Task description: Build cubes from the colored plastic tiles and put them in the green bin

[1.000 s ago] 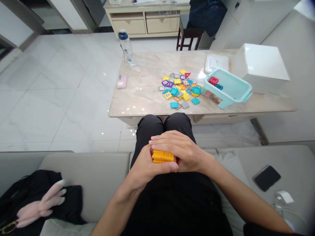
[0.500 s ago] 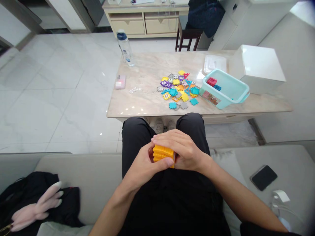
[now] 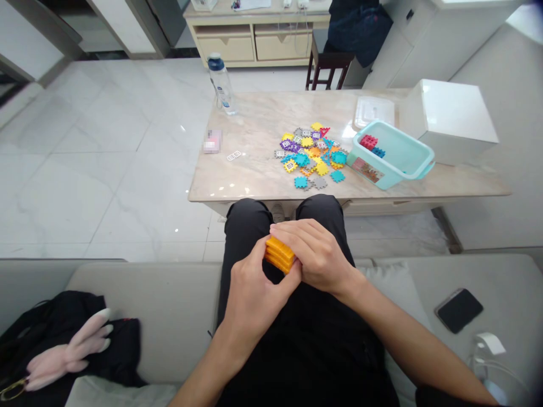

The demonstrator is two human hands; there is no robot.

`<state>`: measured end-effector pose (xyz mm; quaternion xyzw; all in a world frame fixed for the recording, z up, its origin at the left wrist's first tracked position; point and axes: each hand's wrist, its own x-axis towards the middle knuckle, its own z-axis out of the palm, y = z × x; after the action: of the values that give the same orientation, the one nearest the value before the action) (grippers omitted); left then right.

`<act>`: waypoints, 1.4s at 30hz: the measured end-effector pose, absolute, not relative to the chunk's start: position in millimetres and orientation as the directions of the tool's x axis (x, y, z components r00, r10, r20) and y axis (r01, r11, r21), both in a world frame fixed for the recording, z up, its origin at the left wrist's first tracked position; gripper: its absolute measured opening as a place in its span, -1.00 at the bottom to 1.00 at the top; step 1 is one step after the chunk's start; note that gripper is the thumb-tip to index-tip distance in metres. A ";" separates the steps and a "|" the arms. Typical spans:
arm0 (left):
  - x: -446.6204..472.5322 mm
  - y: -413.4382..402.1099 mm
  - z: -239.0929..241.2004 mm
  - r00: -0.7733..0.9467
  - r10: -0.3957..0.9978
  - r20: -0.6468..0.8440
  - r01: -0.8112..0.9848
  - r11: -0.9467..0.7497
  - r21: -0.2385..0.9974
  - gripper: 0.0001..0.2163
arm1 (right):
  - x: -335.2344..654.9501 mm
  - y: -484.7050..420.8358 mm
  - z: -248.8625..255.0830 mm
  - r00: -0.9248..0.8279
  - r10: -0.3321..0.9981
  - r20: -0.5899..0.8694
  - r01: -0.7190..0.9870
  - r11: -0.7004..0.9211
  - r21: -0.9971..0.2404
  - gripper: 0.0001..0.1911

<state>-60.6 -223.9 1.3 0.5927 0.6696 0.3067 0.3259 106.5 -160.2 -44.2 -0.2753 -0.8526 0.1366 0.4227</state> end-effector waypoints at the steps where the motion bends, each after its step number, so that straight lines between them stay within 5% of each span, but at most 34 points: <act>1: -60.7 -223.1 2.0 -0.095 0.994 -0.057 0.605 0.103 0.790 -0.66 | 105.9 -160.5 -44.7 -0.488 0.588 0.645 0.367 0.809 -0.460 -0.59; 11: -85.9 -210.8 -19.9 -0.081 0.996 -0.030 0.614 0.073 0.786 -0.66 | 94.7 -162.7 -51.8 -0.490 0.669 0.559 0.385 0.741 -0.551 -0.53; 17: -89.1 -197.2 -22.1 -0.003 0.975 -0.222 0.251 0.215 0.944 -0.56 | 109.5 -165.8 -54.5 -0.409 0.752 0.518 0.235 0.635 -0.736 -0.33; 21: -82.3 -204.7 -9.6 0.024 0.975 -0.219 0.131 0.214 0.968 -0.54 | 122.7 -181.0 -38.2 -0.376 0.858 0.351 0.036 0.392 -0.919 -0.14; 27: -73.9 -244.0 11.9 0.057 0.998 0.029 0.243 -0.042 0.969 -0.64 | 128.6 -218.8 -9.0 -0.363 0.910 0.202 -0.179 0.144 -0.973 -0.46; 35: -58.0 -288.1 13.1 0.056 0.745 0.665 0.723 -0.489 0.487 -0.58 | 119.9 -270.9 13.6 -0.220 0.938 0.269 -0.112 0.250 -0.962 -0.29; 42: -34.9 -300.0 22.7 0.144 0.570 0.809 0.776 -0.573 0.265 -0.56 | 129.1 -288.5 25.7 -0.135 0.946 0.295 -0.122 0.280 -0.952 -0.40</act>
<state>-34.9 -300.0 22.7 0.7486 0.4495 0.4753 -0.1082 129.1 -288.5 25.7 -0.3564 -0.5783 0.4829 0.5527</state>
